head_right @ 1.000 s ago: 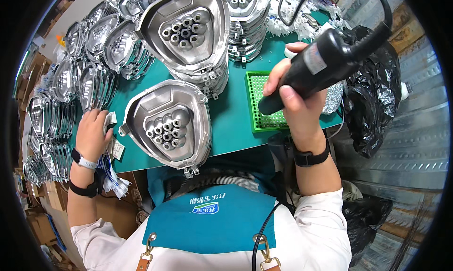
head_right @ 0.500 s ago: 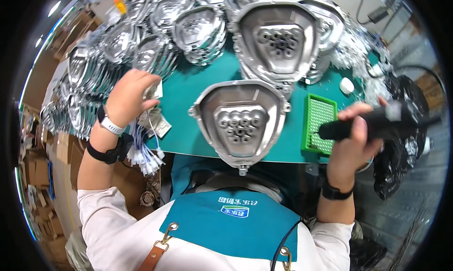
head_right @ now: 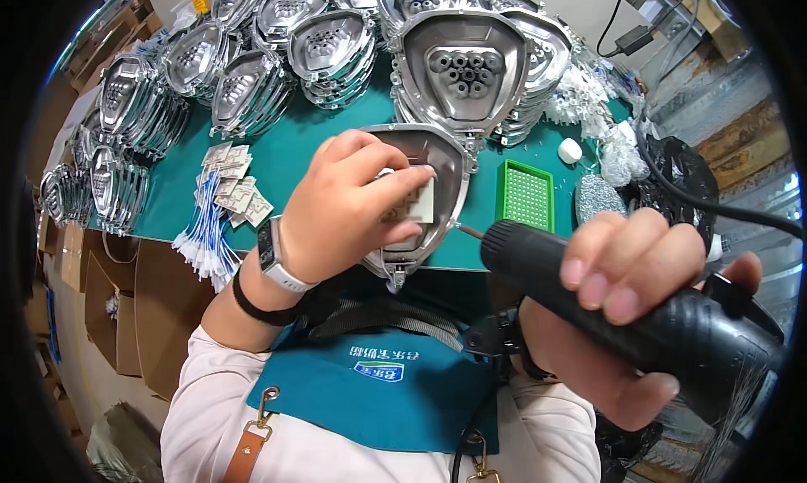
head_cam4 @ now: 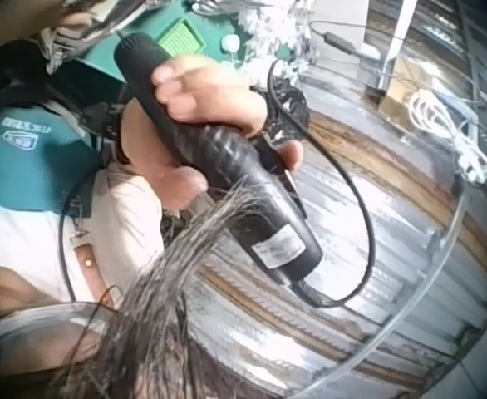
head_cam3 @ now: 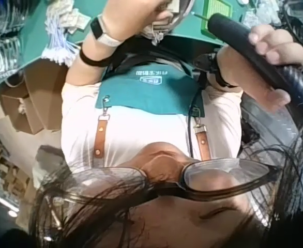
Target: Assembling electronic modules into metal housings and securing them with screws using an electric screwdriver.
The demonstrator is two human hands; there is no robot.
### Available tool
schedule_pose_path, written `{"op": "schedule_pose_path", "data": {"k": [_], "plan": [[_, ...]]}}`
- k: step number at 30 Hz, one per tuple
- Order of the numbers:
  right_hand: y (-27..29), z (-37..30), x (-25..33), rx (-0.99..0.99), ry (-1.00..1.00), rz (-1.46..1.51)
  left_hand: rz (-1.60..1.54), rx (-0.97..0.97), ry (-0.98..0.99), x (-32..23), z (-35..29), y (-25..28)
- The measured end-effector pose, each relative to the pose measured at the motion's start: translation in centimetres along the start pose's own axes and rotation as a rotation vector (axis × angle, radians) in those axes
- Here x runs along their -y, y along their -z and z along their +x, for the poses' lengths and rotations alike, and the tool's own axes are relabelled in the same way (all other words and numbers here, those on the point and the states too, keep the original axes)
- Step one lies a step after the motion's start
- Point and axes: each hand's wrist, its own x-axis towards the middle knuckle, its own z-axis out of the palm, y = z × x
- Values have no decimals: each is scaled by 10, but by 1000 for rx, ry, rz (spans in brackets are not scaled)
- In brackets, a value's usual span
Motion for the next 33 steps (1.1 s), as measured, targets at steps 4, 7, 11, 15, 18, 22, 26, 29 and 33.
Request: {"op": "schedule_pose_path", "data": {"k": [4,7,11,15,18,22,26,29,33], "plan": [[-5,-3,-7,72,14,2,115,-34,50,-8,-1,-7],[-7,-1,-16,98,9,37,141,-38,82,-11,-5,-9],[-7,2,-25,219,-30,40,167,-100,52,-7,-12,-20],[-3,-1,-28,138,-85,68,153,-160,38,-3,-19,-29],[-2,-1,-29,32,-126,93,214,-208,-18,-1,-21,-32],[1,-2,-32,-8,-142,104,214,-224,-18,-2,-21,-32],[5,-5,-31,-58,-165,197,192,-241,-18,-4,-21,-32],[8,-6,-34,-52,-170,217,214,-272,-47,-1,-22,-36],[8,-9,-36,-56,-162,200,246,-277,-80,2,-23,-36]]}}
